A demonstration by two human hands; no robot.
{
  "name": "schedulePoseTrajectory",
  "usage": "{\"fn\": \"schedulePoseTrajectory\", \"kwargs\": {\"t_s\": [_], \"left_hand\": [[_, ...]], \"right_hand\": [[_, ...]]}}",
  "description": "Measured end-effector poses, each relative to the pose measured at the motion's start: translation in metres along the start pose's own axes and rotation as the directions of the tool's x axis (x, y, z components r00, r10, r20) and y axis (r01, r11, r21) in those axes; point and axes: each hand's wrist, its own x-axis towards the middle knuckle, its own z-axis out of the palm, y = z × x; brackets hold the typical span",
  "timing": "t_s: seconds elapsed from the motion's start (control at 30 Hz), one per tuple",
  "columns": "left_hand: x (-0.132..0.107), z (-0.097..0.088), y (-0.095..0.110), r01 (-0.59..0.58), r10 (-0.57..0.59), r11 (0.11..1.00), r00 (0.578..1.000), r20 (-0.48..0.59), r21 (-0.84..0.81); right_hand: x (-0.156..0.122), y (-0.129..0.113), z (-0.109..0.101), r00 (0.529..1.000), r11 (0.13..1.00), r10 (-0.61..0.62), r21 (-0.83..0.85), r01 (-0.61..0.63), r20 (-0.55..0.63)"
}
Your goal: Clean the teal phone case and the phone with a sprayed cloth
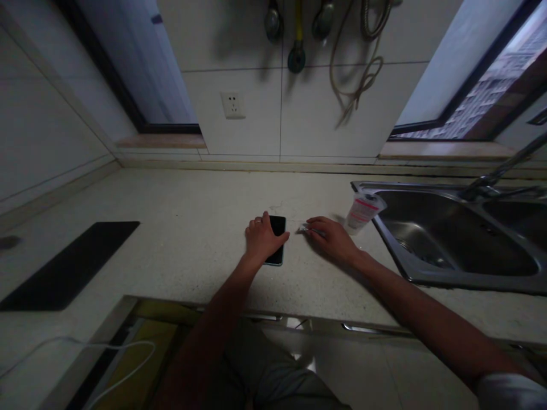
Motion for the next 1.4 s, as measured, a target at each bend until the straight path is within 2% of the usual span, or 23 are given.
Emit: {"fn": "schedulePoseTrajectory", "kwargs": {"t_s": [0.17,0.3,0.53,0.73,0.87,1.0,1.1,1.17,1.3,1.4], "left_hand": [[-0.001,-0.001,-0.001,-0.023,0.023,1.0,0.999,-0.025,0.015],[-0.003,-0.004,0.0,-0.031,0.032,0.999,0.999,-0.02,0.011],[-0.003,-0.007,0.002,-0.02,0.025,0.993,0.999,0.04,-0.113],[-0.004,-0.008,0.002,-0.025,0.032,0.997,0.995,0.089,-0.077],[-0.005,-0.01,0.004,-0.025,0.029,0.999,0.99,0.14,-0.036],[-0.006,-0.012,0.006,-0.028,0.033,0.999,0.979,0.2,-0.027],[-0.005,-0.013,0.006,-0.005,0.018,0.998,0.976,0.217,-0.061],[-0.002,-0.014,0.004,0.011,0.007,0.997,0.973,0.231,-0.076],[0.005,-0.015,0.002,0.03,0.0,0.995,0.954,0.301,-0.093],[0.006,-0.014,0.0,0.047,0.004,0.987,0.951,0.311,-0.156]], "right_hand": [[0.001,-0.008,-0.002,0.996,0.994,-0.051,0.088,0.058,-0.075],[0.001,-0.018,-0.006,0.996,0.993,-0.02,0.118,0.03,-0.089],[-0.002,-0.024,-0.007,0.997,0.99,0.064,0.125,-0.059,-0.039],[-0.004,-0.026,-0.003,0.99,0.992,0.114,0.045,-0.119,0.086],[-0.004,-0.024,0.002,0.987,0.994,0.102,-0.049,-0.097,0.126],[-0.004,-0.023,0.004,0.999,0.993,0.049,-0.107,-0.048,0.005],[-0.003,-0.025,0.004,0.991,0.997,-0.006,-0.081,-0.005,-0.137],[-0.004,-0.029,0.004,0.987,0.999,-0.036,-0.029,0.031,-0.159],[-0.009,-0.041,0.01,0.997,0.993,-0.074,0.094,0.072,0.021],[-0.013,-0.049,0.015,0.986,0.99,-0.101,0.112,0.086,0.134]]}}
